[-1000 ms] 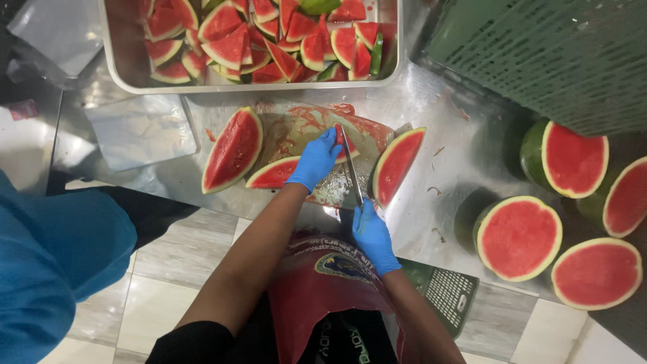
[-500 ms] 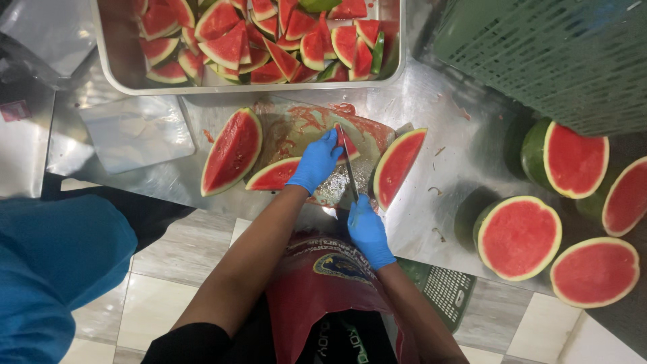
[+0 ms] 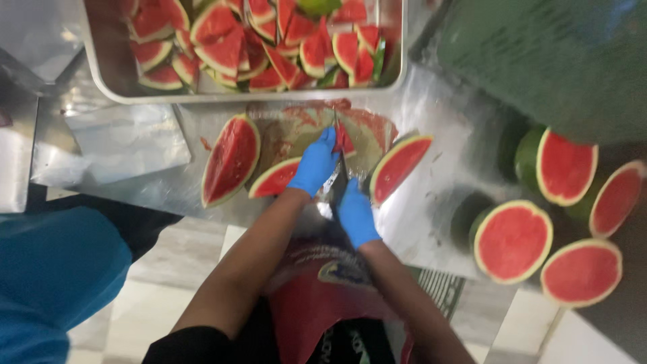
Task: The person cuts halved watermelons into wedges with a knife on a cutting board, then places the cut slices into a metal tray. They repeat the process with multiple watermelon halves, moving finished slices into the tray and taking new halves to cut.
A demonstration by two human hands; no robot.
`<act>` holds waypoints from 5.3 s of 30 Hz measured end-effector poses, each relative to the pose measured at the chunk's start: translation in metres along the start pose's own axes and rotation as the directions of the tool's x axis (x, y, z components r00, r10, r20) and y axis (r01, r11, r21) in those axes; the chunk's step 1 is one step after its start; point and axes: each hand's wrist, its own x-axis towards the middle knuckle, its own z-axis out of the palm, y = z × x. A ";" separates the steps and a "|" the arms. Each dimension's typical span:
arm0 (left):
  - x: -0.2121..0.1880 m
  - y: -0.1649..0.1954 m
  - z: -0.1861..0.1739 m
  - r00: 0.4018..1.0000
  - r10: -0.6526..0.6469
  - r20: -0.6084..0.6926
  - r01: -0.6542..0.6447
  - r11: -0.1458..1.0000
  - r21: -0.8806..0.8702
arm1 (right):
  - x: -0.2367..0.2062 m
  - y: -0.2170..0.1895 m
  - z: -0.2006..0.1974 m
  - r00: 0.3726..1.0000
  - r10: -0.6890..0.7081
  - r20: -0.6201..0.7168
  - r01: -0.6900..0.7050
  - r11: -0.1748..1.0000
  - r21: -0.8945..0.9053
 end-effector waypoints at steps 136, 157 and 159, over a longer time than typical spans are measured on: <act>-0.044 -0.008 0.000 0.998 -0.063 -0.025 0.062 0.997 -0.040 | -0.106 0.039 -0.059 0.999 -0.040 -0.031 0.046 0.973 0.228; 0.038 0.033 -0.075 0.830 -0.063 -0.554 -0.243 0.853 -0.461 | -0.116 0.030 -0.095 0.985 0.159 -0.068 -0.118 0.904 0.410; 0.082 0.019 -0.102 0.845 -0.105 -0.524 -0.331 0.667 -0.667 | -0.117 0.032 -0.092 0.977 0.204 -0.061 -0.164 0.904 0.395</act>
